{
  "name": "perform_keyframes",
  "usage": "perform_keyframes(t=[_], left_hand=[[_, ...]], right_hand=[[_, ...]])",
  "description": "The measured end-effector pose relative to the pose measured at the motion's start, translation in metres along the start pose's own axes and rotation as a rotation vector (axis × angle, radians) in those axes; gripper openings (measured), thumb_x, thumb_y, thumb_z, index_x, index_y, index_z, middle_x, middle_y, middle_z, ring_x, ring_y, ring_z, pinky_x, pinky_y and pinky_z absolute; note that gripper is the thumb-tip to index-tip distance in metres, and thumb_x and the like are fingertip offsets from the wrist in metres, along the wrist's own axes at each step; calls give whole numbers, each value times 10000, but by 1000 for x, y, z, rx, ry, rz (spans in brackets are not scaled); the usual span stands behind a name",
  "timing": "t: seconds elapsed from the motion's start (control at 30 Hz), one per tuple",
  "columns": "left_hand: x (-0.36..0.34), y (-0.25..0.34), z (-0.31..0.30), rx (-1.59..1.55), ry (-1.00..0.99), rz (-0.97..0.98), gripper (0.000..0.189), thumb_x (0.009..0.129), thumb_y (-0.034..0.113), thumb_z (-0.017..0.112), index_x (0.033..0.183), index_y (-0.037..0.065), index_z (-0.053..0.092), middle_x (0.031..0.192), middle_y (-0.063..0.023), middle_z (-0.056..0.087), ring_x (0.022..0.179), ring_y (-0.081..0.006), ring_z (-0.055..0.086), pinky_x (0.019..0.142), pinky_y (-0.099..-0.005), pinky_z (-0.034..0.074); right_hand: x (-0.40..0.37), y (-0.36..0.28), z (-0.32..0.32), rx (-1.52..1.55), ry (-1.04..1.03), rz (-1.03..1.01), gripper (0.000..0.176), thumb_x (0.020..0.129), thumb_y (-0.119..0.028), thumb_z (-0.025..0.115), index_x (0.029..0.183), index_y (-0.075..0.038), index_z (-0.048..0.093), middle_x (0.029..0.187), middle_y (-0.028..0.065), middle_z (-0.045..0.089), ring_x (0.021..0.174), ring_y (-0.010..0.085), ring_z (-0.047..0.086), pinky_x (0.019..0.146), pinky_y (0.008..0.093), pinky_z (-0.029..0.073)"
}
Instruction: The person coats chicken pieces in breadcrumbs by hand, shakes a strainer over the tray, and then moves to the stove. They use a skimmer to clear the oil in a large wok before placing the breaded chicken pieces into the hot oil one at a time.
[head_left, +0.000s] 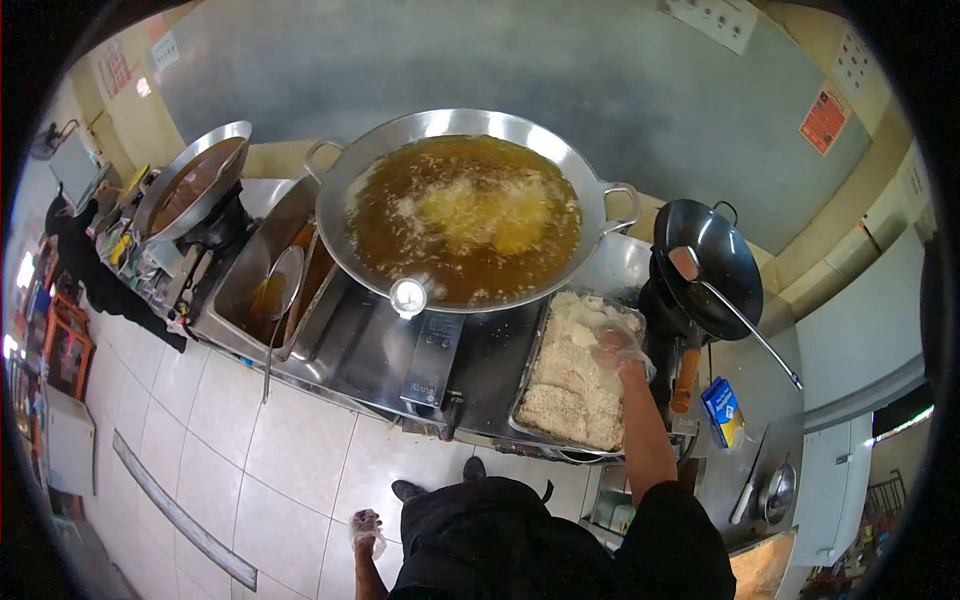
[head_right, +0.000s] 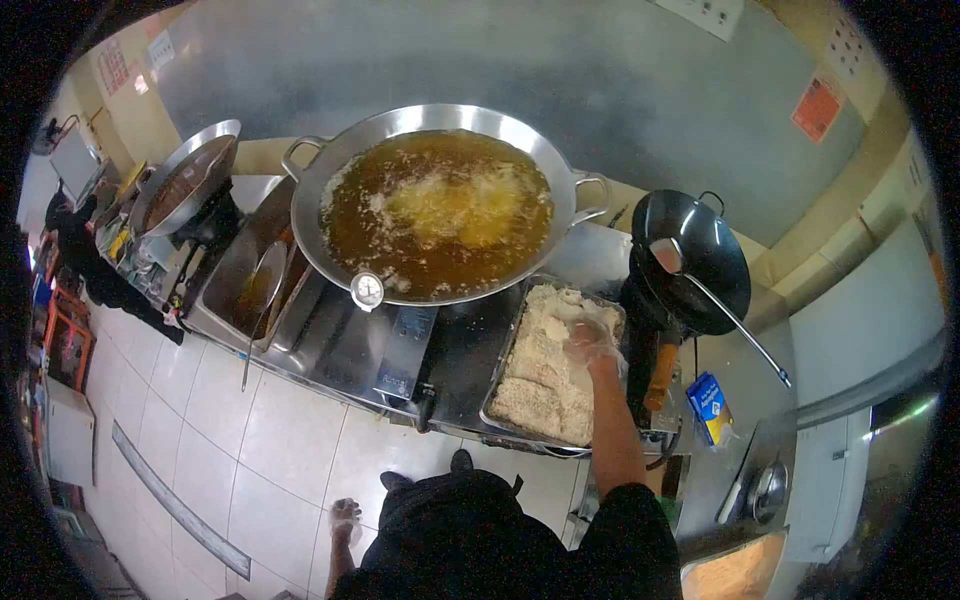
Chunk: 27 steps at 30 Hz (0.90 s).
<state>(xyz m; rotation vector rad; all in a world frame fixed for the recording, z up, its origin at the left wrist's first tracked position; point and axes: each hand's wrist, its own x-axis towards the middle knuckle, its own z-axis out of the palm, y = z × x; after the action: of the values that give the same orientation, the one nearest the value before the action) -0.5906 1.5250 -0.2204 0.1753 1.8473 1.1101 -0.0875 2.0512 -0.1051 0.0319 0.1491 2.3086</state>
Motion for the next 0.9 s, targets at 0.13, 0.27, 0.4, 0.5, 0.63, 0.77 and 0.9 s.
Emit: perform_keyframes(t=[0.13, 0.27, 0.4, 0.5, 0.63, 0.77, 0.9], left_hand=[[-2, -77, -8, -288, -221, -58, 202, 781, 170, 540, 909, 24, 485, 730, -79, 568, 596, -173, 559, 516, -293, 465], [-62, -49, 4, 326, -269, -20, 42, 733, 101, 554, 692, 95, 561, 621, -12, 545, 570, -135, 538, 494, -282, 428], [-34, -128, -5, 834, -183, 75, 67, 733, 116, 536, 689, 79, 569, 581, -1, 505, 525, -108, 498, 463, -264, 397], [-65, -62, 8, 374, -117, -41, 100, 747, 130, 521, 713, 55, 578, 612, -24, 540, 549, -125, 522, 478, -269, 412], [-53, -40, 15, 299, -45, -72, 172, 784, 174, 539, 823, 7, 556, 694, -79, 579, 572, -158, 551, 513, -288, 448], [-31, -52, 12, -148, -8, -108, 220, 794, 190, 528, 872, -16, 525, 722, -100, 587, 578, -180, 568, 520, -289, 456], [-24, -49, 9, -40, 1, -120, 225, 798, 185, 520, 895, -18, 507, 722, -103, 587, 579, -174, 573, 515, -283, 455]], right_hand=[[-11, 13, -29, 942, 29, 143, 426, 821, -358, 426, 962, 41, 480, 756, 121, 557, 587, 195, 504, 562, 296, 444], [-36, 52, -22, 2264, -121, -221, 452, 830, -381, 367, 916, 46, 489, 783, 174, 531, 681, 250, 506, 703, 360, 435], [-52, 83, 34, 2732, -182, -97, 450, 822, -402, 375, 853, 31, 498, 787, 154, 513, 791, 219, 507, 753, 326, 434], [-56, 94, 56, 2952, -290, 86, 376, 801, -355, 460, 884, 8, 510, 823, 125, 524, 832, 192, 510, 752, 304, 442], [-50, 111, 93, 3339, -358, 493, 323, 759, -284, 587, 951, -32, 527, 889, 84, 542, 870, 162, 512, 757, 287, 447], [-55, 62, 101, 3619, -182, 440, 354, 736, -208, 589, 1023, -26, 493, 913, 108, 552, 887, 197, 520, 789, 320, 427], [-32, 128, 238, 3194, -100, 30, 369, 714, -175, 601, 1040, -32, 505, 869, 115, 559, 866, 210, 531, 784, 312, 419]])
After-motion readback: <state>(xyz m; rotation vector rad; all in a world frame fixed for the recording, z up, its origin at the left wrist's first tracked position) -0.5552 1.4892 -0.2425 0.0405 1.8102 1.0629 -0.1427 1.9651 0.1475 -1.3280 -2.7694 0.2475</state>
